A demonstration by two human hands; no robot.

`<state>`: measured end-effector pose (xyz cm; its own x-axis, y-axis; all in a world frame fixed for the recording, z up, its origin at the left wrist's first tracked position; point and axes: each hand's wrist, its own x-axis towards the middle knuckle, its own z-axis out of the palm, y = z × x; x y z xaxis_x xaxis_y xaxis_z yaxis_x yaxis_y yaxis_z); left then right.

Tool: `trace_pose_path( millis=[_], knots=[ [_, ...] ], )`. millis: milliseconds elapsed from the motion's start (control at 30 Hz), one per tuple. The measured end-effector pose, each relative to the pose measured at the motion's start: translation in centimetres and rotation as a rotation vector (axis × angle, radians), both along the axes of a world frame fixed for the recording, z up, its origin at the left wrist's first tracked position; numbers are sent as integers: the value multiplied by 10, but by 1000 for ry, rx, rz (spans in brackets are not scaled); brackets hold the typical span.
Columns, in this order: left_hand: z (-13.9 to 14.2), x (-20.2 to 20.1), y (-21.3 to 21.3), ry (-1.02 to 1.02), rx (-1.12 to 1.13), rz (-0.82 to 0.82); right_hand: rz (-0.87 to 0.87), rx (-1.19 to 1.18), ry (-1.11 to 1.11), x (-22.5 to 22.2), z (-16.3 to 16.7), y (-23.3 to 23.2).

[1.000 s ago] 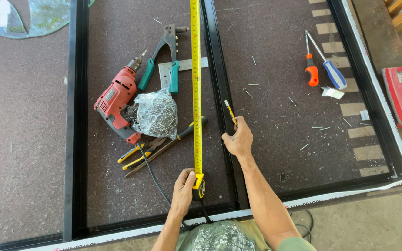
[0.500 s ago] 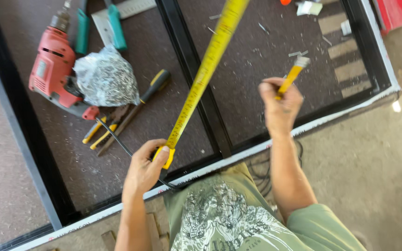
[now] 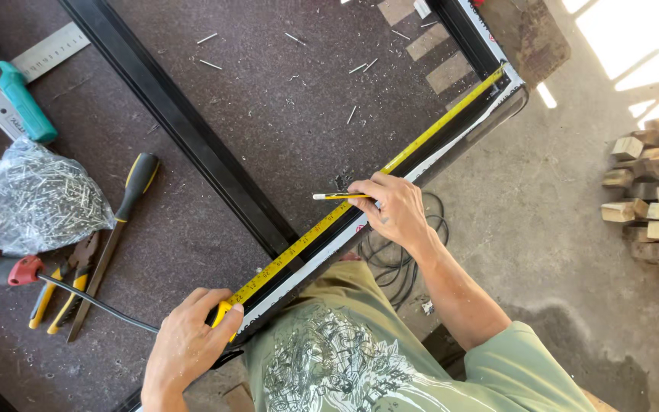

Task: The person measures the rails of a black window or door frame with a yellow tape measure, holding the tape along the frame edges and reading the scale. They mark measured positions on the frame with a pencil and repeat the measuring and marking on different sides of the frame.

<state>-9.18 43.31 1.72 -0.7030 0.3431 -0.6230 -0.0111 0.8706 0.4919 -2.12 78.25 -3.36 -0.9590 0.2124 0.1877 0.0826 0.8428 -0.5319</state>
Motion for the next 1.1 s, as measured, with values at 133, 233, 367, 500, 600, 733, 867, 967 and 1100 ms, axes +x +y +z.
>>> trace_pose_path(
  millis=[133, 233, 367, 500, 600, 733, 867, 967, 1100],
  knots=[
    [4, 7, 7, 0, -60, -14, 15, -33, -18, 3, -9, 4],
    [4, 11, 13, 30, -63, -20, 21, -47, -29, 4, -14, 11],
    [-2, 13, 21, 84, -44, -50, -15, -42, -71, 5, -14, 20],
    [-4, 14, 25, 59, -52, -36, -21, -36, -73, 6, -12, 24],
    [-1, 15, 26, 15, -86, -13, -23, -39, -70, 8, -12, 24],
    [-1, 18, 28, 71, -19, -26, -44, -49, -106, 11, -12, 25],
    [-6, 20, 28, 93, -5, -23, -38, -21, -110, 12, -12, 25],
    [-8, 22, 26, 98, 8, -18, -45, -26, -121, 11, -11, 23],
    [-8, 22, 28, 159, 50, -17, -57, -16, -121, 11, -12, 24]
  ],
)
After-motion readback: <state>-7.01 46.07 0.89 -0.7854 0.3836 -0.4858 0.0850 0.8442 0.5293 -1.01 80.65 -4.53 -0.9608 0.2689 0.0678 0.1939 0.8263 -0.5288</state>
